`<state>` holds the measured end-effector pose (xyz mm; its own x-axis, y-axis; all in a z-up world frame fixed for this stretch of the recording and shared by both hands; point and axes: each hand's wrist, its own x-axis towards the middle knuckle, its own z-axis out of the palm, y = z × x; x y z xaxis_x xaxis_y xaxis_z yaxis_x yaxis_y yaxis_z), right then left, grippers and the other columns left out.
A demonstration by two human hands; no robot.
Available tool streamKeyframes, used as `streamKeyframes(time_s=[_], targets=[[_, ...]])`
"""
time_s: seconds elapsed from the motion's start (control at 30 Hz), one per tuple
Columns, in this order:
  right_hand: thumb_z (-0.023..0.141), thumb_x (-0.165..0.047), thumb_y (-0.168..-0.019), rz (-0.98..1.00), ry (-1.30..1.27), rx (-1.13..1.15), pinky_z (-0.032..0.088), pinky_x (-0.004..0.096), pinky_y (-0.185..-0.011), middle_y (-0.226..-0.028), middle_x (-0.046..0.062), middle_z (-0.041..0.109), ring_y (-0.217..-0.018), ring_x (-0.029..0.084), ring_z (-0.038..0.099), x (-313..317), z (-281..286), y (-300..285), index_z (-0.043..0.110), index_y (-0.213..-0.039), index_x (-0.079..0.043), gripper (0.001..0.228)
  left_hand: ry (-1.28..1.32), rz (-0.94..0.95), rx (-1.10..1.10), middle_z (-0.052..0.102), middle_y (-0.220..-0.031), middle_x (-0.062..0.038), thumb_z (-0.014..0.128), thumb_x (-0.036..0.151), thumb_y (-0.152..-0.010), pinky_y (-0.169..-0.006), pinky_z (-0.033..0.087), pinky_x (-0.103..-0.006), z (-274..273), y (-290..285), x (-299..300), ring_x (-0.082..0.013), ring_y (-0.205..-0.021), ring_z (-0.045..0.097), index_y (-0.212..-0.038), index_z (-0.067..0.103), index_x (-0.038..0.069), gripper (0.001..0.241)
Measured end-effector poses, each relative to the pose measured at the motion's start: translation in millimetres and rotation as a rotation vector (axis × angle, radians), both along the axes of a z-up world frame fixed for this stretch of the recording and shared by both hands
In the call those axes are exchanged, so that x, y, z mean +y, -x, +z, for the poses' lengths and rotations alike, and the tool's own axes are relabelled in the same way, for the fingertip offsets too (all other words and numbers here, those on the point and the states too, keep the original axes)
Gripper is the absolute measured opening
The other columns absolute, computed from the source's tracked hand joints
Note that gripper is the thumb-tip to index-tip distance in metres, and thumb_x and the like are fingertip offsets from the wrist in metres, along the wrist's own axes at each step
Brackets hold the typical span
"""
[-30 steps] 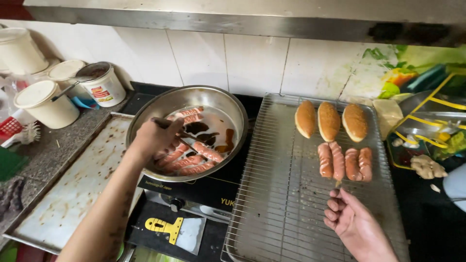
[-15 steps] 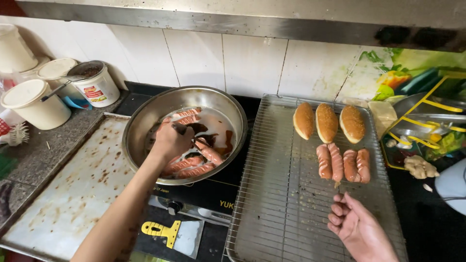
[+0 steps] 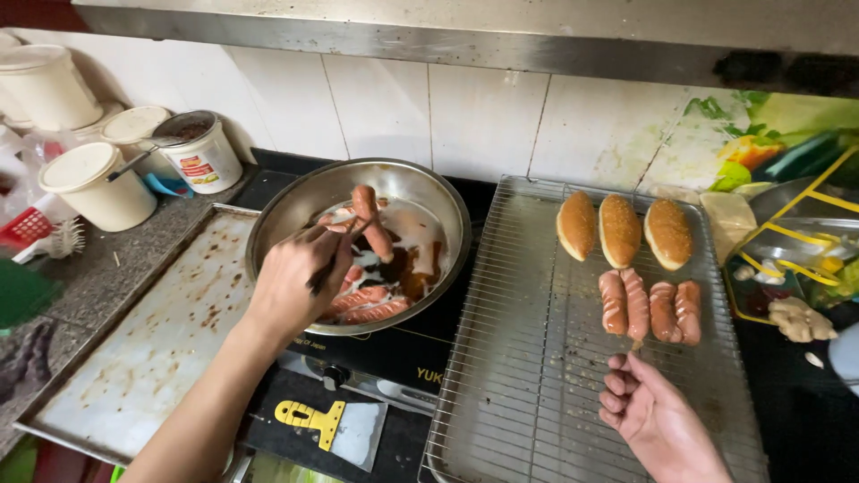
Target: Frying sausages in a pan and transferring them to a cooling rack.
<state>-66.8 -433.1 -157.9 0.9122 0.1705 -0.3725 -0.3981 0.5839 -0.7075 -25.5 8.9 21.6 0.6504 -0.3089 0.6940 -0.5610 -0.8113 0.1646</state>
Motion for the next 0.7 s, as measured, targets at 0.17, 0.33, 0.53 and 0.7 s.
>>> streamKeyframes(time_s=[0.17,0.33,0.53,0.7], targets=[[0.048,-0.026,-0.102,0.037,-0.021,-0.007,0.035,0.033,-0.062,-0.079,0.005,0.046,-0.068,0.016,0.041,5.3,-0.6,-5.5,0.055,-0.105,-0.006,0.021,-0.221,0.152,-0.044,0.062,-0.079,-0.012,0.06,0.01,-0.089,-0.059,0.046,-0.0384,-11.6,13.9,31.6,-0.0296,-0.064,0.057,-0.087,0.063,0.001,0.01],[0.048,-0.027,-0.103,0.056,0.002,0.015,0.034,0.032,-0.062,-0.08,0.005,0.045,-0.068,0.016,0.039,18.2,9.6,-7.2,0.054,-0.105,-0.006,0.022,-0.284,0.223,-0.077,0.065,-0.087,-0.011,0.061,0.011,-0.088,-0.062,0.049,-0.0348,-27.1,28.6,55.6,-0.0265,-0.07,0.06,-0.09,0.064,0.002,0.01],[0.046,-0.026,-0.103,0.09,0.021,0.006,0.033,0.033,-0.063,-0.08,0.005,0.044,-0.068,0.016,0.038,29.3,18.8,-7.4,0.053,-0.106,-0.006,0.022,-0.367,0.295,-0.091,0.055,-0.075,-0.008,0.059,0.014,-0.094,-0.06,0.046,-0.0341,-43.2,36.7,72.9,-0.024,-0.065,0.053,-0.08,0.059,0.006,0.016],[0.045,-0.026,-0.104,0.078,0.054,0.001,0.032,0.034,-0.062,-0.08,0.006,0.043,-0.069,0.017,0.037,33.8,23.8,-4.9,0.053,-0.105,-0.004,0.023,-0.377,0.325,-0.072,0.063,-0.084,-0.008,0.06,0.016,-0.092,-0.067,0.051,-0.0332,-47.3,41.2,78.1,-0.0226,-0.072,0.059,-0.092,0.065,0.005,0.013]])
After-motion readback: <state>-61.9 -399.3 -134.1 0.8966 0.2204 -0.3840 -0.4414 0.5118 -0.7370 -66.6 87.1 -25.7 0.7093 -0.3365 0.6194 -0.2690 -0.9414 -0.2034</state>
